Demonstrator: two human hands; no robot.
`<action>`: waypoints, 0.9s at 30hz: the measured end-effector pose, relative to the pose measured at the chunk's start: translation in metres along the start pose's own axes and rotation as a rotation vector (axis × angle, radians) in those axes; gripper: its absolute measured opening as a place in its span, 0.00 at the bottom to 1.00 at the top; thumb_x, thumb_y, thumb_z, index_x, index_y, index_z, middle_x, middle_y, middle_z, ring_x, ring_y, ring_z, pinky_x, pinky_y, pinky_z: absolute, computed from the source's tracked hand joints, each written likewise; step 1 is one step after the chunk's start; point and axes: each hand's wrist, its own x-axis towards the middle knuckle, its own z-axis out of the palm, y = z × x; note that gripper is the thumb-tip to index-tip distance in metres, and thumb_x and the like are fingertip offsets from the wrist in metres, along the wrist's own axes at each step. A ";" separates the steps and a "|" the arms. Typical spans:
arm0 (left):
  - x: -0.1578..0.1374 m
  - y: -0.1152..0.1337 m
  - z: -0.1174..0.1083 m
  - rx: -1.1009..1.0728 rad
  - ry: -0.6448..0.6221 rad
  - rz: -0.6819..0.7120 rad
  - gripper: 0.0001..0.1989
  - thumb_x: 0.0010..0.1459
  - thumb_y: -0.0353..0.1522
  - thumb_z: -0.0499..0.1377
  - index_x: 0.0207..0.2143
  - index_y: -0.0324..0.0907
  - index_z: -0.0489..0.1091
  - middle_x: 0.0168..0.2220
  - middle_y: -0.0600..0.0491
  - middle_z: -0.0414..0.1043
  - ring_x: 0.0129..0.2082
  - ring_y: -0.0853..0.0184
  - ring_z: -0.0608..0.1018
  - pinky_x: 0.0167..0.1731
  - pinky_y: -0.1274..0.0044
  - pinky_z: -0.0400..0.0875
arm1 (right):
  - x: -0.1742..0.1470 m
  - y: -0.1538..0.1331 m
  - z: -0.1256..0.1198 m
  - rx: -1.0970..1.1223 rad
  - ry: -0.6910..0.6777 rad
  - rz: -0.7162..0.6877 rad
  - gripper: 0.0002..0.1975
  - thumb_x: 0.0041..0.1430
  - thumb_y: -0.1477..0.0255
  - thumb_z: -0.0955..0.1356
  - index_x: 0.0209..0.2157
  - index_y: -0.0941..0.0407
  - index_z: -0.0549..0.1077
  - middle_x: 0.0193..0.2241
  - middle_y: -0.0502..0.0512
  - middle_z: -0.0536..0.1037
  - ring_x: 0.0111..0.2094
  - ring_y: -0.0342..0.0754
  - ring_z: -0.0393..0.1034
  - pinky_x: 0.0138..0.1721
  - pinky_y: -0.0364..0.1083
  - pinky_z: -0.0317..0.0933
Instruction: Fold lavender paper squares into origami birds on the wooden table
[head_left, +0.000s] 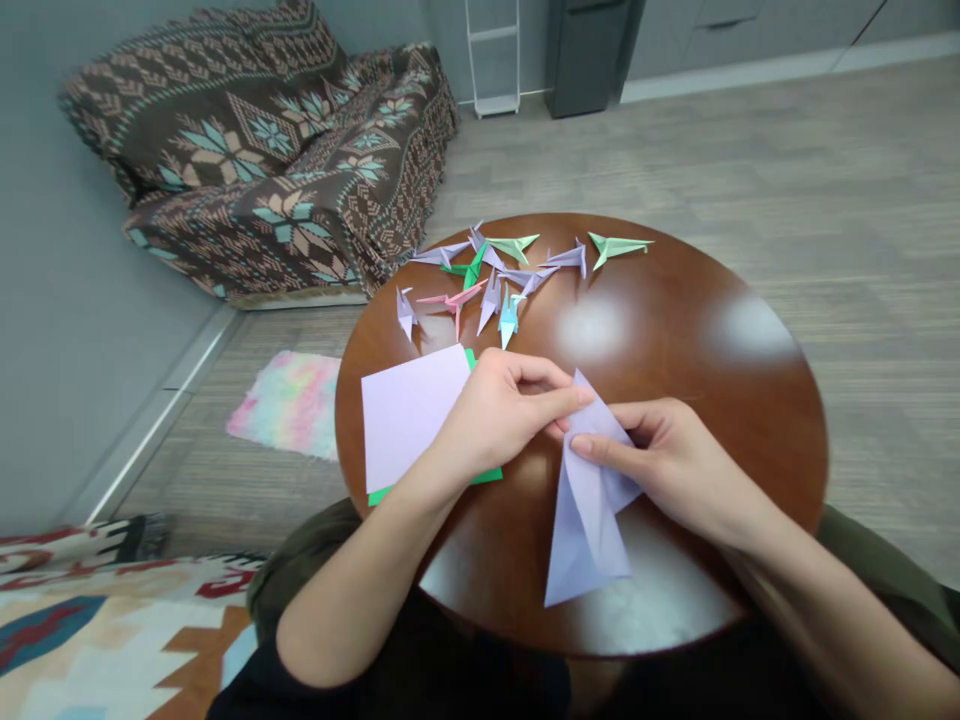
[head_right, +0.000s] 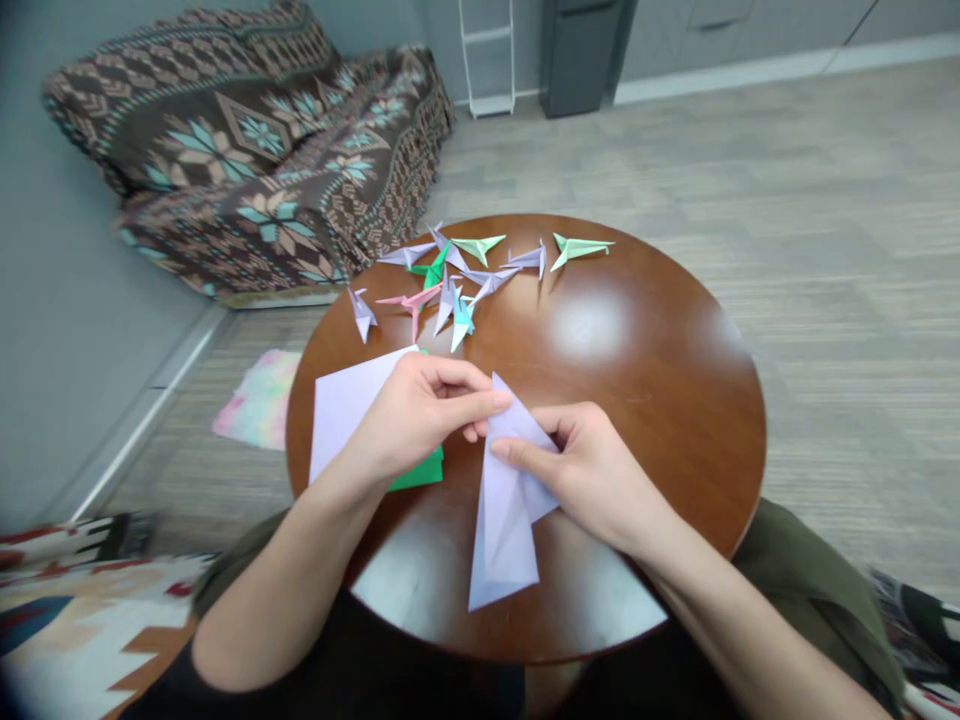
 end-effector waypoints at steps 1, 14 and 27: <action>0.000 0.000 0.001 -0.007 0.008 0.003 0.10 0.50 0.34 0.73 0.25 0.37 0.79 0.18 0.57 0.72 0.19 0.74 0.71 0.23 0.82 0.66 | 0.000 0.000 0.000 0.004 -0.004 0.001 0.21 0.50 0.54 0.79 0.35 0.59 0.86 0.26 0.53 0.80 0.23 0.45 0.66 0.26 0.43 0.59; 0.005 -0.004 -0.011 -0.093 0.143 0.148 0.13 0.55 0.38 0.71 0.28 0.36 0.78 0.23 0.55 0.75 0.20 0.76 0.71 0.22 0.83 0.66 | -0.001 0.002 0.003 0.103 -0.102 0.082 0.17 0.51 0.59 0.79 0.27 0.60 0.81 0.24 0.52 0.78 0.25 0.45 0.67 0.26 0.42 0.59; -0.002 -0.003 -0.001 -0.002 -0.038 0.055 0.11 0.52 0.32 0.72 0.24 0.36 0.75 0.17 0.58 0.71 0.18 0.77 0.69 0.20 0.84 0.61 | 0.002 0.005 0.003 0.021 -0.053 0.003 0.20 0.52 0.54 0.77 0.30 0.60 0.83 0.25 0.52 0.77 0.26 0.44 0.64 0.27 0.42 0.57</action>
